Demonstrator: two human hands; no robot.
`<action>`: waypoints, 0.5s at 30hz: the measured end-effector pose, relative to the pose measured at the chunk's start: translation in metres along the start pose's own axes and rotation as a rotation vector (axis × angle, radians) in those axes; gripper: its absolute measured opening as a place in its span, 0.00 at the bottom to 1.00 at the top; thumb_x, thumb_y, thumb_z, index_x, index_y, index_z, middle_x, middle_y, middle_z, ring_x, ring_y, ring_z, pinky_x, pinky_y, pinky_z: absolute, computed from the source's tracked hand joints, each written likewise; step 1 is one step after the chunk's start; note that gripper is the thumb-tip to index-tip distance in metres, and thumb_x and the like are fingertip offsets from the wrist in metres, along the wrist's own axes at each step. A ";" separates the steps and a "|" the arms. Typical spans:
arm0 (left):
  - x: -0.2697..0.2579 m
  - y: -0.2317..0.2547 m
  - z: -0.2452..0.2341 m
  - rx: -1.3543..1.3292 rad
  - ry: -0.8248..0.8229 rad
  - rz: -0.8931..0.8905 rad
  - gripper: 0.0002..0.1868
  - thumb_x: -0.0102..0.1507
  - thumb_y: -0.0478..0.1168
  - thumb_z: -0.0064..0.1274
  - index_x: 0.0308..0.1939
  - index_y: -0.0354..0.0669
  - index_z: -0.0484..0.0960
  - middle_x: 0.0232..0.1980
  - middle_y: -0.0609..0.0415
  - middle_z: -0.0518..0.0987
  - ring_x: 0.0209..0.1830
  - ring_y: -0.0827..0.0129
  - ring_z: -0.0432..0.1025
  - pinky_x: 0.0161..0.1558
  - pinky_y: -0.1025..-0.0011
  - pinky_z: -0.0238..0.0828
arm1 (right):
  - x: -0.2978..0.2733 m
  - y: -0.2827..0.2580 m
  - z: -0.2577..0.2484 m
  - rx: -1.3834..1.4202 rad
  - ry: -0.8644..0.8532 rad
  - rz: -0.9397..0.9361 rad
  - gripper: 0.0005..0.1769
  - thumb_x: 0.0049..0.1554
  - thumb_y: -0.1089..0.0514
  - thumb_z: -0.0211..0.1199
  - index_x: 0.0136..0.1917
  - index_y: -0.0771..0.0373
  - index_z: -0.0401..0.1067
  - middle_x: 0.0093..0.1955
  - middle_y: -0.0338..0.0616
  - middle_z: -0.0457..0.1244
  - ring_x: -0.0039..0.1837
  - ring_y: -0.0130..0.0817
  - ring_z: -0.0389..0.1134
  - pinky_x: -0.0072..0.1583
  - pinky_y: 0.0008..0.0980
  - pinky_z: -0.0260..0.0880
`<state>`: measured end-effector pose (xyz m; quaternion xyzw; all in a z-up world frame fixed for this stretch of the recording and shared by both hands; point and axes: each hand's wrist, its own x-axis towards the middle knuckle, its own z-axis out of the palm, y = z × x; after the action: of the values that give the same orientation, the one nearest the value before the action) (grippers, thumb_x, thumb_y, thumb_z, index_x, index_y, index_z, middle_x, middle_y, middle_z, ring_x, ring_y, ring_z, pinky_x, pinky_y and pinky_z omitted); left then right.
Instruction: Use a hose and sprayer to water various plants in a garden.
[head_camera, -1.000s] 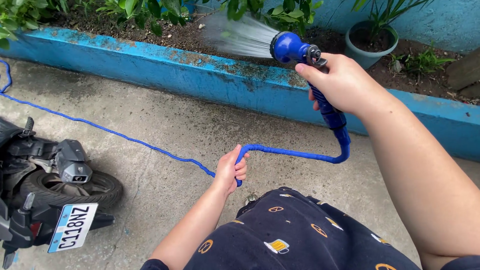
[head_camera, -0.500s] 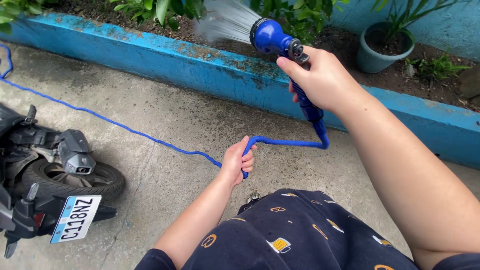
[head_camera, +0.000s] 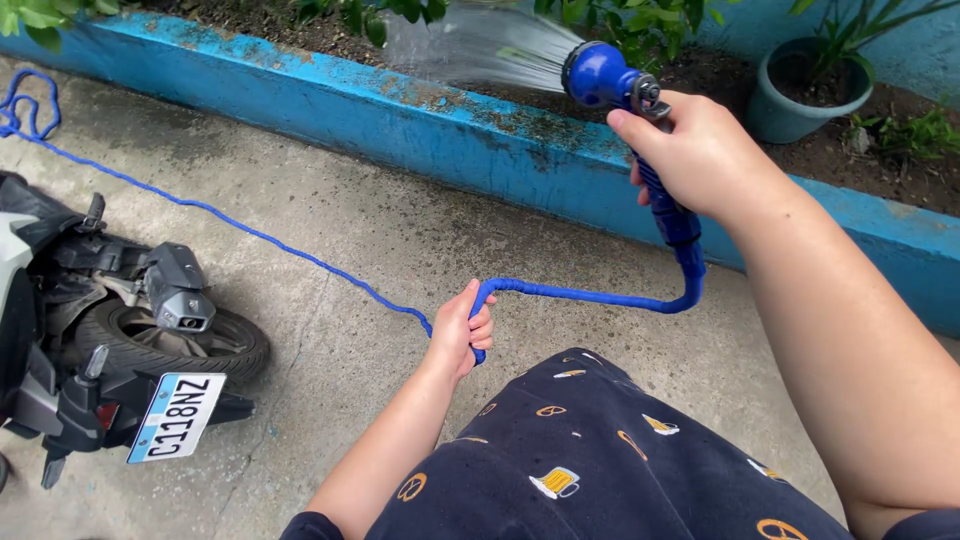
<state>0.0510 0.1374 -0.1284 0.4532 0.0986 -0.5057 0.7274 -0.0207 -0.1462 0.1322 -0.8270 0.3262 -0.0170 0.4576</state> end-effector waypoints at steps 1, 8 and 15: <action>0.002 -0.001 0.003 0.007 -0.007 -0.009 0.21 0.72 0.55 0.42 0.41 0.39 0.72 0.19 0.65 0.55 0.14 0.79 0.47 0.18 0.76 0.43 | -0.005 0.004 -0.005 0.003 0.010 0.009 0.20 0.64 0.44 0.59 0.50 0.64 0.70 0.36 0.43 0.66 0.34 0.33 0.69 0.40 0.37 0.73; 0.016 -0.013 0.029 0.087 -0.100 -0.057 0.21 0.72 0.54 0.43 0.41 0.38 0.73 0.19 0.65 0.56 0.15 0.80 0.48 0.18 0.76 0.43 | -0.048 0.027 -0.045 -0.070 0.173 0.207 0.20 0.63 0.42 0.58 0.54 0.61 0.71 0.36 0.44 0.67 0.35 0.35 0.71 0.42 0.40 0.73; 0.024 -0.030 0.059 0.147 -0.165 -0.125 0.21 0.72 0.54 0.43 0.40 0.38 0.73 0.19 0.65 0.56 0.14 0.80 0.48 0.18 0.76 0.42 | -0.079 0.060 -0.064 -0.034 0.252 0.269 0.22 0.63 0.42 0.59 0.53 0.65 0.72 0.36 0.46 0.68 0.36 0.35 0.71 0.42 0.40 0.72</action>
<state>0.0184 0.0750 -0.1260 0.4551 0.0294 -0.5916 0.6649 -0.1348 -0.1720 0.1449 -0.7749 0.4886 -0.0535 0.3974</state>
